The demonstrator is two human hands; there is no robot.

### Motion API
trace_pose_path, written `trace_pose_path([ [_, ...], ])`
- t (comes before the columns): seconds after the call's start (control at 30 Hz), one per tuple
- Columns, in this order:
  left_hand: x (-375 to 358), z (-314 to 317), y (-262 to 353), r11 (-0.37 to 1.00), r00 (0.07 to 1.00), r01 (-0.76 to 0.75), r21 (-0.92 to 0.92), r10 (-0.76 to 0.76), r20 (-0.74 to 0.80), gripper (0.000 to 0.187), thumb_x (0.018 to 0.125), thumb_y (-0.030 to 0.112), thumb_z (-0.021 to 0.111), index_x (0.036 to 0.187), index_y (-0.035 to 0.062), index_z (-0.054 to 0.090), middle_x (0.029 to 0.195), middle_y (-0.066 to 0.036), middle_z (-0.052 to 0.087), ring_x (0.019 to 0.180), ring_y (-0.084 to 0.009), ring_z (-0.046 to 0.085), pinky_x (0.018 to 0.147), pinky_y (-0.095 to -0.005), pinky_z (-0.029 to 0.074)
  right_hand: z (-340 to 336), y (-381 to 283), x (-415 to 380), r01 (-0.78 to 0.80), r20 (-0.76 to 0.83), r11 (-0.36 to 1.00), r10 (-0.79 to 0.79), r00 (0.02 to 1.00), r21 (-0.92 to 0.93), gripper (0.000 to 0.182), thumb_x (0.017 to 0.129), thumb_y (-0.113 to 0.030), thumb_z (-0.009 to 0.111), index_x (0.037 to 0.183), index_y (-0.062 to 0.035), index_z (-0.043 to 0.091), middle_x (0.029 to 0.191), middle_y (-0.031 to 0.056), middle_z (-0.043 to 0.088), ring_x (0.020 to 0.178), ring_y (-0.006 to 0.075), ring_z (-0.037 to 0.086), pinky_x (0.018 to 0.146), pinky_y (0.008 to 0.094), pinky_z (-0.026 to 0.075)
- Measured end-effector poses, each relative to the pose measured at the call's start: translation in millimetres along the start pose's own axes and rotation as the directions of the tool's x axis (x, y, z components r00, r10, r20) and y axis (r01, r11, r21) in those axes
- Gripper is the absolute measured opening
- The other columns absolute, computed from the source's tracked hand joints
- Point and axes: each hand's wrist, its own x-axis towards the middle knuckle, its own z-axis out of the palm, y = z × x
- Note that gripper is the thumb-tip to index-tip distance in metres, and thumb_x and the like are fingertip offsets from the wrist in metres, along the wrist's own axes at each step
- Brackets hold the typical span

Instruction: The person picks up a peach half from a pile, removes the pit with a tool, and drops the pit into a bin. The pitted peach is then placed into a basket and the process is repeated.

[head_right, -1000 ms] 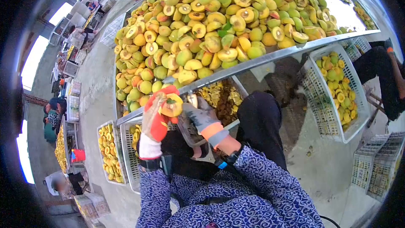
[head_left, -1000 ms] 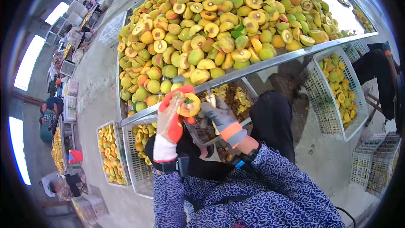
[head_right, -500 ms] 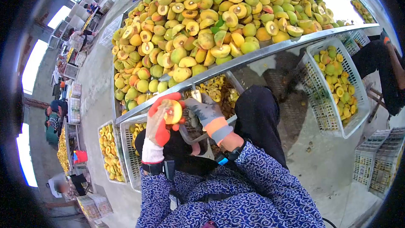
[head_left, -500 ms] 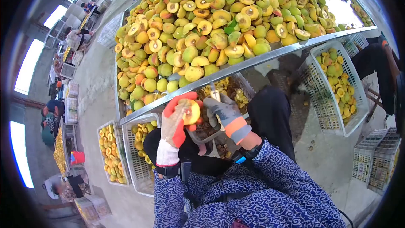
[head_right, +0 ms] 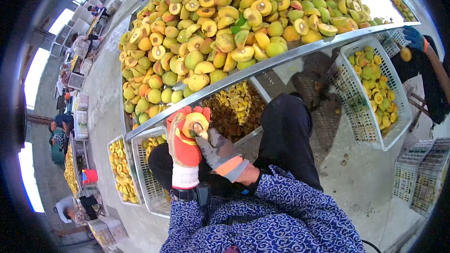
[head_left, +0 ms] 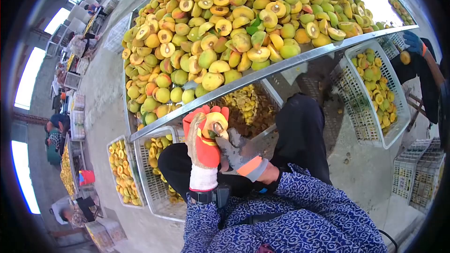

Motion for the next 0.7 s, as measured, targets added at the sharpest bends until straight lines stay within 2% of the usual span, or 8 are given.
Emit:
trace_pose_path([
  [0.07, -3.1, 4.0, -1.9, 0.999, 1.000, -0.029, 0.036, 0.029, -0.001, 0.020, 0.099, 0.013, 0.056, 0.118, 0.0073, 0.054, 0.121, -0.013, 0.060, 0.110, -0.0341, 0.062, 0.101, -0.0607, 0.051, 3.1, -1.4, -3.8, -0.064, 0.037, 0.997, 0.062, 0.997, 0.032, 0.025, 0.101, -0.023, 0.057, 0.113, -0.0013, 0.058, 0.099, 0.0179, 0.068, 0.089, 0.0335, 0.065, 0.075, 0.0412, 0.050],
  [0.17, -3.2, 2.6, -4.7, 0.996, 0.997, -0.074, 0.056, 0.073, 0.006, 0.019, 0.099, 0.013, 0.056, 0.117, 0.0068, 0.054, 0.122, -0.013, 0.060, 0.110, -0.0335, 0.062, 0.101, -0.0606, 0.050, 16.0, 11.1, -6.0, 0.098, -0.098, 0.986, -0.085, 0.992, 0.132, 0.028, 0.100, -0.025, 0.058, 0.115, -0.0015, 0.054, 0.101, 0.0224, 0.066, 0.091, 0.0409, 0.064, 0.075, 0.0438, 0.051],
  [0.27, -3.4, 1.3, -8.0, 0.997, 0.997, -0.073, 0.036, 0.072, 0.020, 0.019, 0.099, 0.013, 0.056, 0.117, 0.0068, 0.054, 0.123, -0.012, 0.060, 0.110, -0.0325, 0.063, 0.102, -0.0600, 0.050, 6.6, -7.0, -2.3, -0.177, 0.022, 0.948, 0.178, 0.984, 0.264, 0.028, 0.101, -0.026, 0.057, 0.114, -0.0012, 0.054, 0.104, 0.0241, 0.065, 0.095, 0.0417, 0.064, 0.076, 0.0437, 0.051],
  [0.33, -4.1, 0.0, -8.6, 0.996, 0.996, -0.088, 0.032, 0.087, 0.032, 0.019, 0.099, 0.013, 0.056, 0.117, 0.0068, 0.054, 0.122, -0.012, 0.059, 0.111, -0.0317, 0.063, 0.103, -0.0594, 0.050, 8.8, 1.2, -6.5, -0.029, 0.011, 1.000, 0.029, 1.000, -0.002, 0.029, 0.101, -0.026, 0.056, 0.116, -0.0009, 0.053, 0.105, 0.0239, 0.065, 0.096, 0.0408, 0.065, 0.076, 0.0435, 0.052],
  [0.4, -4.4, -1.3, -10.9, 0.991, 0.991, -0.124, 0.045, 0.122, 0.052, 0.020, 0.099, 0.012, 0.056, 0.117, 0.0068, 0.054, 0.122, -0.012, 0.059, 0.111, -0.0309, 0.062, 0.103, -0.0587, 0.049, 13.0, 9.6, -8.3, 0.062, 0.009, 0.991, -0.061, 0.998, -0.121, 0.030, 0.101, -0.026, 0.055, 0.117, -0.0007, 0.052, 0.105, 0.0239, 0.065, 0.095, 0.0407, 0.065, 0.076, 0.0436, 0.052],
  [0.5, -5.8, 3.9, -13.0, 0.978, 0.987, -0.158, 0.134, 0.157, 0.020, 0.020, 0.100, 0.014, 0.052, 0.117, 0.0054, 0.056, 0.117, -0.014, 0.062, 0.109, -0.0317, 0.063, 0.104, -0.0578, 0.049, 21.1, 25.4, -10.8, 0.165, -0.009, 0.970, -0.169, 0.986, -0.177, 0.039, 0.094, -0.025, 0.059, 0.123, -0.0004, 0.050, 0.108, 0.0256, 0.060, 0.093, 0.0418, 0.062, 0.074, 0.0447, 0.052],
  [0.6, -5.3, 0.9, -12.5, 0.960, 0.977, -0.206, 0.188, 0.192, 0.088, 0.021, 0.100, 0.014, 0.052, 0.118, 0.0041, 0.056, 0.118, -0.014, 0.062, 0.110, -0.0312, 0.062, 0.105, -0.0569, 0.049, 30.6, 44.1, -16.7, 0.317, 0.038, 0.896, -0.321, 0.946, -0.311, 0.064, 0.079, -0.026, 0.069, 0.134, -0.0002, 0.047, 0.117, 0.0284, 0.049, 0.093, 0.0425, 0.058, 0.074, 0.0467, 0.052],
  [0.7, -7.6, 2.5, -10.3, 0.947, 0.973, -0.224, 0.232, 0.202, 0.114, 0.021, 0.099, 0.014, 0.053, 0.117, 0.0033, 0.056, 0.119, -0.015, 0.061, 0.113, -0.0316, 0.062, 0.104, -0.0574, 0.049, 29.1, 47.5, -16.6, 0.277, 0.095, 0.929, -0.261, 0.961, -0.246, 0.069, 0.076, -0.028, 0.071, 0.134, -0.0007, 0.047, 0.116, 0.0286, 0.050, 0.094, 0.0427, 0.058, 0.077, 0.0477, 0.051],
])
